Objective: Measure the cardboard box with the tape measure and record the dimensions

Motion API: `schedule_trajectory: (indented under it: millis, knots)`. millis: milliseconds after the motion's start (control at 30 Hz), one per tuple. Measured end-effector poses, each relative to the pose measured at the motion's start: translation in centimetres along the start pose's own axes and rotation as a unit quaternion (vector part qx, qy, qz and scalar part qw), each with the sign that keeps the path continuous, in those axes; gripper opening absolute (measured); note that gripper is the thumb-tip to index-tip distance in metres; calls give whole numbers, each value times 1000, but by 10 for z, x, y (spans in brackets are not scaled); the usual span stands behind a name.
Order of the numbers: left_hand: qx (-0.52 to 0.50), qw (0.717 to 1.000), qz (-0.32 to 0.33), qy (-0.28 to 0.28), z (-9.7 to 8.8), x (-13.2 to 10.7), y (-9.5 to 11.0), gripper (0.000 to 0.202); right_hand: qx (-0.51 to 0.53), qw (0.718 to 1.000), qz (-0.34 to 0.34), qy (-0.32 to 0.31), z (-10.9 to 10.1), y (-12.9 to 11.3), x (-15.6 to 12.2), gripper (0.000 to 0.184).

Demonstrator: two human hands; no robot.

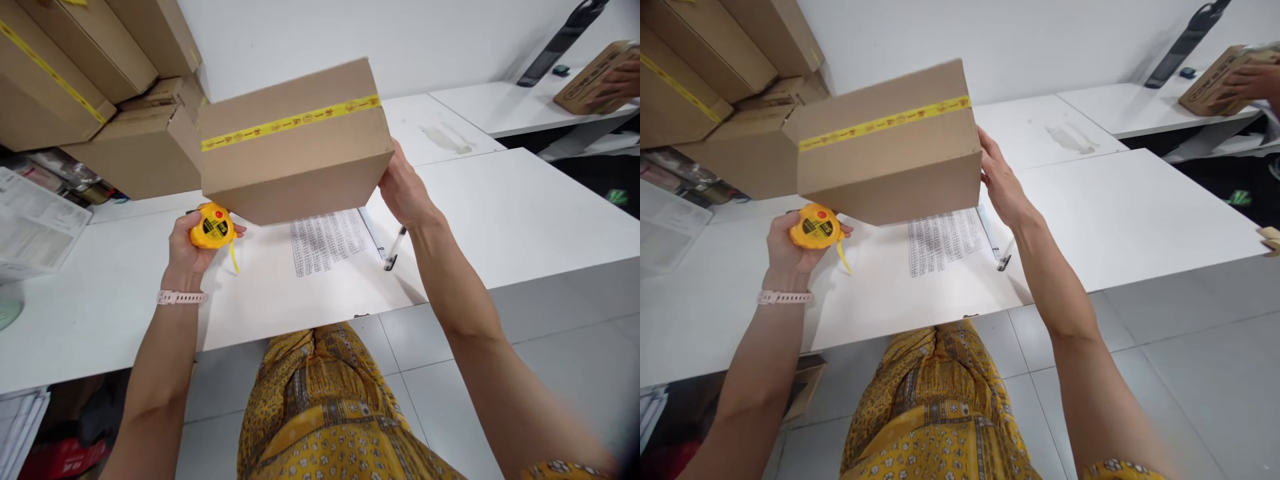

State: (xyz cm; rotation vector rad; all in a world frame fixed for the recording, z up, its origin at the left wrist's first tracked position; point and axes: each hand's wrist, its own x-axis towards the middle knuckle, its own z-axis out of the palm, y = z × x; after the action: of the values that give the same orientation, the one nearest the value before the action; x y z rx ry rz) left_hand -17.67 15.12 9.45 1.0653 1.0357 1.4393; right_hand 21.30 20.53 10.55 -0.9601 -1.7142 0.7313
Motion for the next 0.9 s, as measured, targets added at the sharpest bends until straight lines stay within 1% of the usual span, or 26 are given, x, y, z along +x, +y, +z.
schedule_trajectory:
  millis: [67,133,267,367,433,500,533,600,667,700,733,767,800,833,900]
  knots:
    - [27,999,18,-17,-6,-3,-9,44,51,998,-20,15,1,5,3,61]
    - [44,999,17,-26,-10,-2,-21,50,108,994,-20,21,6,16,7,53]
    - [84,996,14,-18,-13,1,-41,49,209,977,21,33,18,46,15,30]
    - [129,991,18,-9,-11,1,-47,47,265,961,46,60,23,66,18,27]
    - [164,986,26,1,-10,1,-47,49,284,953,70,84,23,76,17,27]
    - [191,980,49,24,-10,2,-41,49,288,947,101,101,23,83,14,25]
    - [200,976,71,44,-10,4,-35,48,286,946,115,102,24,85,12,23]
    - [207,965,131,93,-8,9,-17,47,269,948,136,103,23,86,10,19]
    - [217,947,202,123,0,15,8,49,212,959,152,113,22,84,7,16]
    - [233,936,233,122,7,19,22,52,160,966,161,126,20,81,6,16]
    - [267,919,268,110,16,22,35,54,87,971,173,143,17,78,4,17]
    - [313,898,295,89,28,24,47,55,-6,969,189,160,13,74,2,18]
    - [368,874,309,70,41,26,57,56,-110,956,210,171,8,69,-1,19]
    - [427,847,312,53,55,28,64,57,-215,932,235,175,2,65,-5,19]
    - [541,788,293,23,81,32,70,59,-381,865,288,155,-11,55,-16,18]
